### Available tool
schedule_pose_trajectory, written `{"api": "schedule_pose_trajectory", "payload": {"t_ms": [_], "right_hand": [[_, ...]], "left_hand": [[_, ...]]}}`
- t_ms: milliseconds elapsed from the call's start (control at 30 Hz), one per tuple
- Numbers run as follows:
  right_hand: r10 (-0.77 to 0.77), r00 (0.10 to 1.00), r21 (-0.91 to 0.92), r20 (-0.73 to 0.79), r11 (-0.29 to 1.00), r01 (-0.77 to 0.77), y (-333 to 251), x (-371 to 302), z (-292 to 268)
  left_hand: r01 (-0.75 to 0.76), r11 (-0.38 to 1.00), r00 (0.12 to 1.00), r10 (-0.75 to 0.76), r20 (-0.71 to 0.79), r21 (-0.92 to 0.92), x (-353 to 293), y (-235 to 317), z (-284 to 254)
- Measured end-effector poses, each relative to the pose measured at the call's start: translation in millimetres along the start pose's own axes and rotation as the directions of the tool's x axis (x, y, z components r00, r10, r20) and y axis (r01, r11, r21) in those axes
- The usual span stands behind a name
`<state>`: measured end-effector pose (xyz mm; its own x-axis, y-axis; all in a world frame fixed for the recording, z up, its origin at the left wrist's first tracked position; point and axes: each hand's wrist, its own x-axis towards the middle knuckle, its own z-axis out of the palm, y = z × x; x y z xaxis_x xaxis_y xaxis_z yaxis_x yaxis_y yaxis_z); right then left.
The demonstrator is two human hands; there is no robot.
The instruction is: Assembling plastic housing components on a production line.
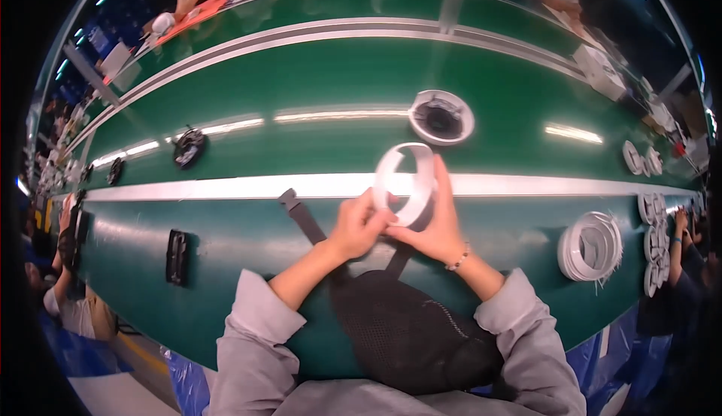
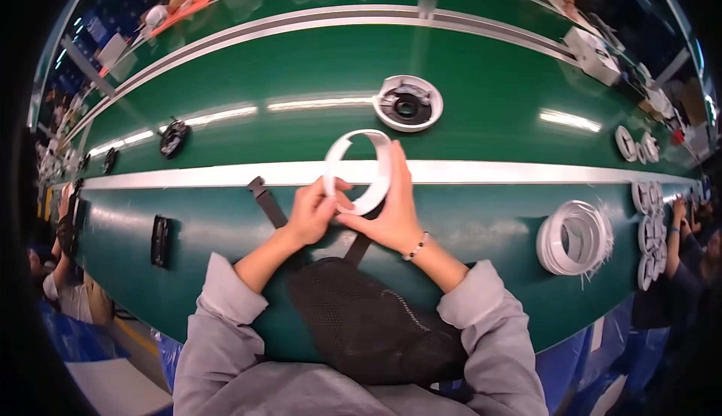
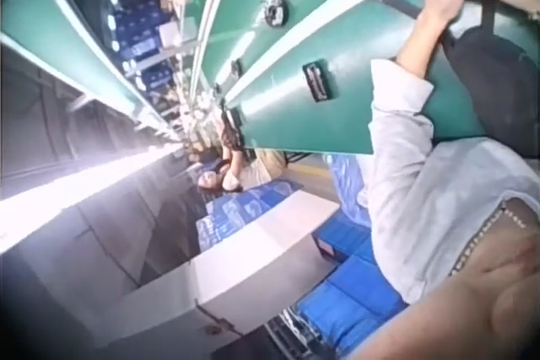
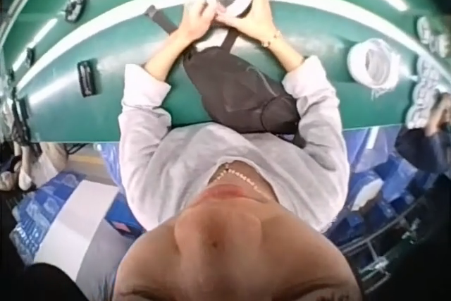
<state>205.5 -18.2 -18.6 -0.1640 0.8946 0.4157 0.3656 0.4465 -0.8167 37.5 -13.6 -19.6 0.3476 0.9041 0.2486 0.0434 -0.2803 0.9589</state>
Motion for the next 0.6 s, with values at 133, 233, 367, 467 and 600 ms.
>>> {"api": "schedule_pose_trajectory", "payload": {"t_ms": [133, 233, 367, 467, 600], "right_hand": [[0.046, 0.999, 0.333, -0.016, 0.942, -0.038, -5, -4, 1], [0.063, 0.998, 0.370, 0.002, 0.927, -0.059, -11, -4, 7], [0.081, 0.996, 0.357, 0.046, 0.930, -0.092, 2, -8, 5], [0.033, 0.999, 0.303, 0.006, 0.952, -0.033, 9, -7, 5], [0.019, 0.999, 0.368, -0.029, 0.930, -0.007, -3, -7, 2]], "left_hand": [[-0.039, 0.999, 0.993, 0.036, 0.115, 0.018, -2, 3, 0], [-0.058, 0.997, 0.987, 0.050, 0.151, 0.052, -3, 5, -7], [-0.150, 0.984, 0.974, 0.132, 0.186, 0.091, 1, 12, -4], [-0.142, 0.939, 0.968, 0.066, 0.243, 0.313, 16, 28, -32], [-0.039, 0.789, 0.693, 0.463, -0.552, 0.613, 49, 5, -150]]}}
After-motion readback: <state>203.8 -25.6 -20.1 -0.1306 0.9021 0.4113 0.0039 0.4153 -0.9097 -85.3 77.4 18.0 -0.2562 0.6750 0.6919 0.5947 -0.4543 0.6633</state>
